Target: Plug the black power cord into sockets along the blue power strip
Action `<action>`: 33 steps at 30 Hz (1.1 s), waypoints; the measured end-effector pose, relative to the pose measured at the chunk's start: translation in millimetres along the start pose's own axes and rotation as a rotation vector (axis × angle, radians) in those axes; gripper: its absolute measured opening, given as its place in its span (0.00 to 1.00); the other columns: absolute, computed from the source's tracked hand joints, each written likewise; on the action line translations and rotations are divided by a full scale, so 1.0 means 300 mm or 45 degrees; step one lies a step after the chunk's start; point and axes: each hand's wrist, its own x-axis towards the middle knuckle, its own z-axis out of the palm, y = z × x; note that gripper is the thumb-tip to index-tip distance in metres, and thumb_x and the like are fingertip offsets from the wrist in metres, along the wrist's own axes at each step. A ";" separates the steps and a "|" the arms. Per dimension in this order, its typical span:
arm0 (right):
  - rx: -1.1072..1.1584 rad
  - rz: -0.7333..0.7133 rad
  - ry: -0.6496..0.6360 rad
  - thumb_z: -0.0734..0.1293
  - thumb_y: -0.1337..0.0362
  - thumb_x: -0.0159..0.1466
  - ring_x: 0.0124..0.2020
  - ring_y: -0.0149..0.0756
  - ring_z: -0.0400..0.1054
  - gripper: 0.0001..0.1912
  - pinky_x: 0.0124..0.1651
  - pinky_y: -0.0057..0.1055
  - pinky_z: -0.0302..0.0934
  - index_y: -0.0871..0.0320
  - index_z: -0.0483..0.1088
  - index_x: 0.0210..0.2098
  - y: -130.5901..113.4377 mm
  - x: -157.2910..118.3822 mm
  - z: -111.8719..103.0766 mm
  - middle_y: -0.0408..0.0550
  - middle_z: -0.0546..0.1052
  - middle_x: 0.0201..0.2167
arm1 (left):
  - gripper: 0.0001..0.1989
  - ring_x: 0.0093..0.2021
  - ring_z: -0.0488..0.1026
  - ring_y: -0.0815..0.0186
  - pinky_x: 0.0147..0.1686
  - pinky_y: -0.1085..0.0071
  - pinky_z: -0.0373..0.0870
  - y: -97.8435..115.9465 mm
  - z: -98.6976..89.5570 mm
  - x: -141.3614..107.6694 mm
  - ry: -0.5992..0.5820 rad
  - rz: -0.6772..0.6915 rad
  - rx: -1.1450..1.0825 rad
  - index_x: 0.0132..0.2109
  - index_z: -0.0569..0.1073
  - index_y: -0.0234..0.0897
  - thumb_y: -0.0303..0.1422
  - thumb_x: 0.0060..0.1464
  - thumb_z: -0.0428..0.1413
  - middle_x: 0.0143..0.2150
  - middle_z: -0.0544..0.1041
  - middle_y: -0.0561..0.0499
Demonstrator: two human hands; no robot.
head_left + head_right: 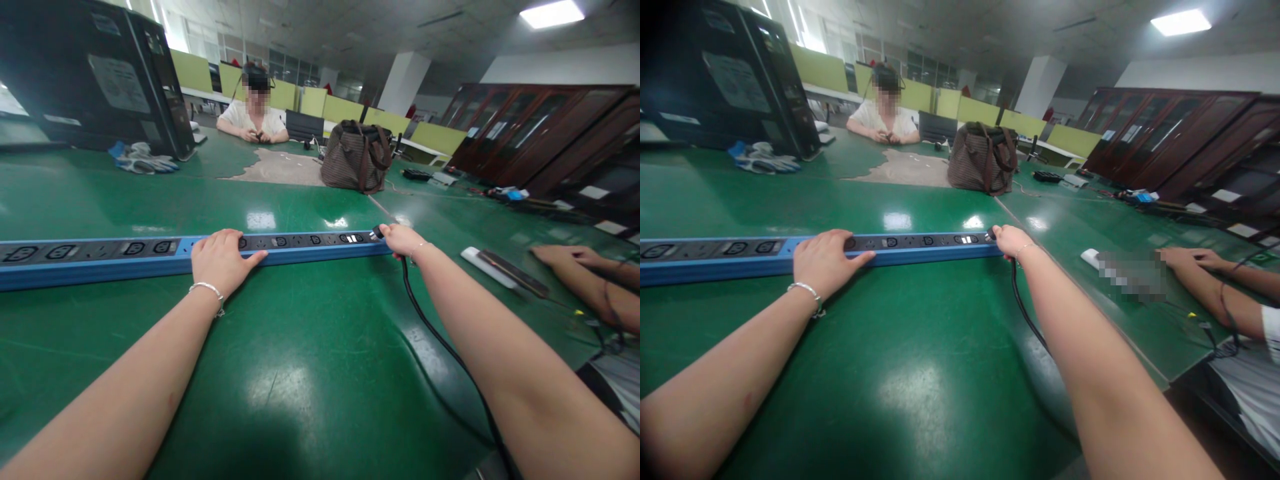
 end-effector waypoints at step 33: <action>-0.357 -0.117 0.124 0.50 0.57 0.69 0.52 0.47 0.68 0.23 0.51 0.38 0.60 0.63 0.68 0.50 -0.038 0.058 0.006 0.64 0.72 0.51 | 0.32 0.56 0.65 0.49 0.56 0.56 0.54 0.005 -0.004 -0.003 -0.001 -0.017 -0.010 0.54 0.69 0.34 0.54 0.51 0.50 0.55 0.71 0.39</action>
